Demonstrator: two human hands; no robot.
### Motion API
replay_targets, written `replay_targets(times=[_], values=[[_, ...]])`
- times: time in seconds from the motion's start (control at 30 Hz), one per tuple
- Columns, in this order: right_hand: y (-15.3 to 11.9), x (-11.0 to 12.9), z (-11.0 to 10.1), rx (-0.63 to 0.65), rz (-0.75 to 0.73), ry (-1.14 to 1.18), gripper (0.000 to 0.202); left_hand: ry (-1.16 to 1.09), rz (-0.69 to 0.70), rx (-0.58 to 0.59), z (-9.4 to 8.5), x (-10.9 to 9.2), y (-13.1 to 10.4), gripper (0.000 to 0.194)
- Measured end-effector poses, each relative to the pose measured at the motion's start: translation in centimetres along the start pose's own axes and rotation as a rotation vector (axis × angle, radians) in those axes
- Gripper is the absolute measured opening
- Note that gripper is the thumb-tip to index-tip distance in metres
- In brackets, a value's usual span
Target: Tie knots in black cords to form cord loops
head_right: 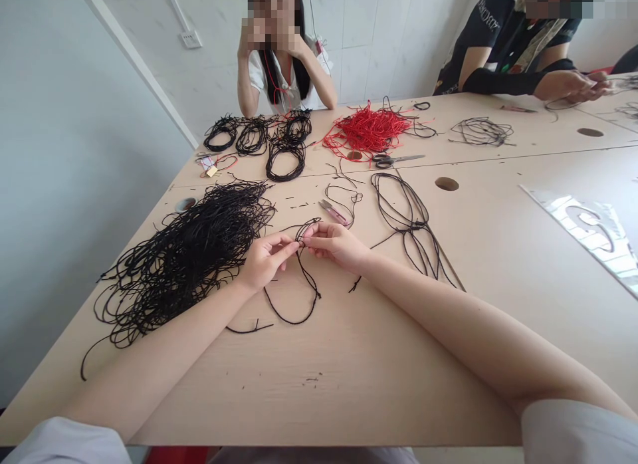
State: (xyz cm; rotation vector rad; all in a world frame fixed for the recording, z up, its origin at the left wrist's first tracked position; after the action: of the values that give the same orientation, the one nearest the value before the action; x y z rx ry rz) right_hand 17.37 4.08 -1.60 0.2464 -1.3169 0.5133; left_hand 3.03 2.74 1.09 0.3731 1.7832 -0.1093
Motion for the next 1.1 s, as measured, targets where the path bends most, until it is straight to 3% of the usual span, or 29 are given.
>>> replay_targets(times=[0.27,0.47,0.7,0.83,1.1], values=[[-0.2,0.3,0.3,-0.027,-0.029,-0.108,0.032,-0.062,-0.053,-0.071,-0.2,0.5,0.0,0.028],[-0.6,0.7,0.8,-0.04,-0.087,-0.248,0.032,-0.102,-0.062,-0.04,0.1,0.7,0.0,0.029],[-0.4,0.5,0.4,0.006,-0.058,-0.298,0.041,-0.234,-0.105,-0.157,-0.8,1.2,0.4,0.031],[-0.4,0.6,0.5,0.049,-0.043,-0.332,0.041,-0.258,-0.105,-0.163,-0.7,1.2,0.3,0.032],[-0.5,0.7,0.6,-0.092,-0.105,-0.396,0.031,-0.305,-0.169,-0.07,-0.2,1.9,0.3,0.03]])
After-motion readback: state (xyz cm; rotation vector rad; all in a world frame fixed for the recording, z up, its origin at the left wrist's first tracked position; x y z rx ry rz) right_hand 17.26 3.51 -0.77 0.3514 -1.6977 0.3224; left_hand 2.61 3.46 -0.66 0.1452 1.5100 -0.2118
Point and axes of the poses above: each hand's wrist, its own y-axis towards the middle knuckle, its own z-axis out of the palm, x = y × z, the point moved 6 cm from there along y, towards the middle knuckle, and after that the axes turned 6 degrees about -y, right-handed, at the moved point
